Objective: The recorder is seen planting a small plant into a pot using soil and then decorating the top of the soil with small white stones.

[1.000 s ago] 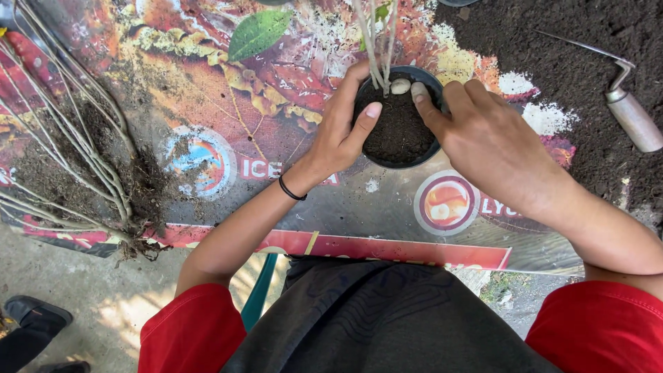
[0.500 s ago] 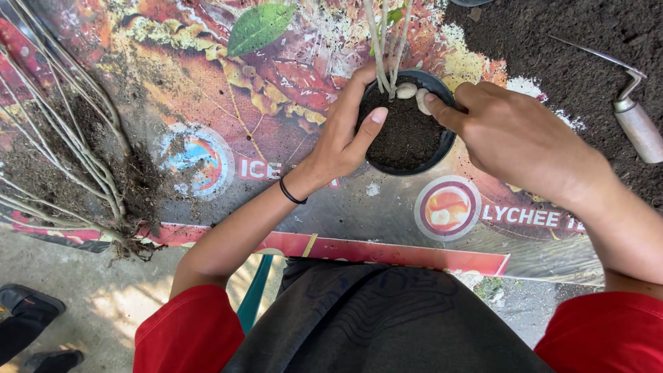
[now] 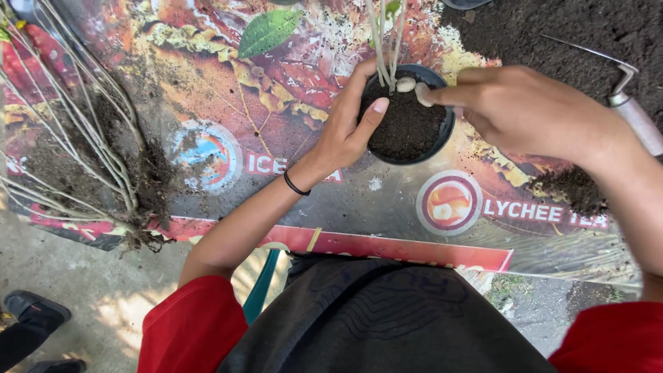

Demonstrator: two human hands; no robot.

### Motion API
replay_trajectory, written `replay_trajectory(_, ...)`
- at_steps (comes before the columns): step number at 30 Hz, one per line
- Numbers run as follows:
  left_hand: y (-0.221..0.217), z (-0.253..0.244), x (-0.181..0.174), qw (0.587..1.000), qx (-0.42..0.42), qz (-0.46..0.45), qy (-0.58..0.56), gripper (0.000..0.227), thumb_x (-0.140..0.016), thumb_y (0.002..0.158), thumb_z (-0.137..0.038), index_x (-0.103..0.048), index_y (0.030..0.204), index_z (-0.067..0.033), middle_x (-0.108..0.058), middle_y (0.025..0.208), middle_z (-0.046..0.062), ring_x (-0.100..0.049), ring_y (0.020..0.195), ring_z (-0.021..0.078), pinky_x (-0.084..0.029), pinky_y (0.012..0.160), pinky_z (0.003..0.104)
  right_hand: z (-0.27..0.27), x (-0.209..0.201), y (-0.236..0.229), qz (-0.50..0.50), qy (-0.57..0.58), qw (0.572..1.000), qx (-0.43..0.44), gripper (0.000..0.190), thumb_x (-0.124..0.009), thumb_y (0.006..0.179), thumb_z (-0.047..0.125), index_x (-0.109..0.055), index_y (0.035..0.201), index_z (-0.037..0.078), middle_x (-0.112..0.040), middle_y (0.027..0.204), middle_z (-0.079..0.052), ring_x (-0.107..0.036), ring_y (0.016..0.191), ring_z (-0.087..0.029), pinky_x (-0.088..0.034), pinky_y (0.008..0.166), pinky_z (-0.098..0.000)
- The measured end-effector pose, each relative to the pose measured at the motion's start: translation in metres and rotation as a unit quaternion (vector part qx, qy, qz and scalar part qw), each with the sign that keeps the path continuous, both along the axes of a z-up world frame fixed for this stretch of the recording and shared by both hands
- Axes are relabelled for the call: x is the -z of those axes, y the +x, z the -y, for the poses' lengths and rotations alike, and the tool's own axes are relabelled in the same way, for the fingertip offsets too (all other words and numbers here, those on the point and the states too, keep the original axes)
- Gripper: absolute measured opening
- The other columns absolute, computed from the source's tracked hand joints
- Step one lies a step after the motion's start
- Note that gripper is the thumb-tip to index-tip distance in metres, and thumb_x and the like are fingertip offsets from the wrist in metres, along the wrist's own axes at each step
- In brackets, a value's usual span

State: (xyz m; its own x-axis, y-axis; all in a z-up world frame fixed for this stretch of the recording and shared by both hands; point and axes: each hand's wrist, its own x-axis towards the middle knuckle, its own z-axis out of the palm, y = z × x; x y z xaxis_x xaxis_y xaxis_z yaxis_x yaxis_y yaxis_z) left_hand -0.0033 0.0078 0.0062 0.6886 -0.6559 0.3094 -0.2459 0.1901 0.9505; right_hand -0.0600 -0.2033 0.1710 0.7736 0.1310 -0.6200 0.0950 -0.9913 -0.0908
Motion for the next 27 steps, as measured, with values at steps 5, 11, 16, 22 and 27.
replay_trajectory(5, 0.000, -0.001, 0.007, 1.000, -0.012, 0.017, 0.010, 0.045, -0.048, 0.117, -0.030, -0.039, 0.152, -0.0034, -0.055, 0.144, 0.016, -0.054, 0.139, 0.0253, -0.039, 0.122, 0.037, 0.000, 0.004, -0.008, 0.277, 0.253, 0.926, -0.044, 0.030, -0.068, 0.093, -0.008, -0.072, 0.121, 0.000, -0.068, 0.107, -0.016, -0.071, 0.092, -0.032, -0.057, 0.081, -0.0406)
replay_trajectory(11, 0.002, 0.000, 0.003, 1.000, -0.012, 0.022, 0.003, 0.048, -0.049, 0.116, -0.030, -0.038, 0.154, -0.0028, -0.056, 0.142, 0.017, -0.055, 0.137, 0.0258, -0.041, 0.120, 0.037, -0.014, 0.035, -0.005, 0.334, 0.291, 0.896, -0.030, 0.035, -0.069, 0.090, -0.012, -0.071, 0.123, -0.001, -0.066, 0.114, -0.017, -0.070, 0.098, -0.034, -0.058, 0.085, -0.0407)
replay_trajectory(16, 0.000, 0.000, 0.008, 1.000, -0.017, 0.025, 0.004, 0.048, -0.049, 0.116, -0.030, -0.038, 0.154, -0.0026, -0.055, 0.144, 0.017, -0.055, 0.138, 0.0271, -0.040, 0.121, 0.037, -0.020, 0.047, -0.012, 0.379, 0.256, 0.887, -0.073, 0.037, -0.071, 0.087, -0.012, -0.070, 0.123, 0.000, -0.065, 0.113, -0.014, -0.066, 0.107, -0.033, -0.056, 0.094, -0.0417)
replay_trajectory(22, 0.000, -0.001, 0.008, 0.999, -0.018, 0.028, 0.008, 0.049, -0.050, 0.116, -0.031, -0.038, 0.154, -0.0027, -0.054, 0.148, 0.018, -0.053, 0.141, 0.0282, -0.039, 0.123, 0.038, -0.023, 0.024, -0.017, 0.417, 0.191, 0.885, -0.081, 0.031, -0.075, 0.078, -0.010, -0.072, 0.108, -0.002, -0.067, 0.103, -0.012, -0.064, 0.099, -0.031, -0.054, 0.088, -0.0419)
replay_trajectory(27, 0.001, 0.001, 0.009, 0.999, -0.016, 0.030, 0.004, 0.049, -0.049, 0.117, -0.032, -0.037, 0.155, -0.0030, -0.053, 0.148, 0.018, -0.052, 0.143, 0.0281, -0.038, 0.124, 0.038, -0.019, 0.040, -0.021, 0.422, 0.171, 0.886, -0.087, 0.028, -0.080, 0.080, -0.001, -0.076, 0.107, 0.001, -0.069, 0.104, -0.007, -0.060, 0.103, -0.028, -0.046, 0.087, -0.0396)
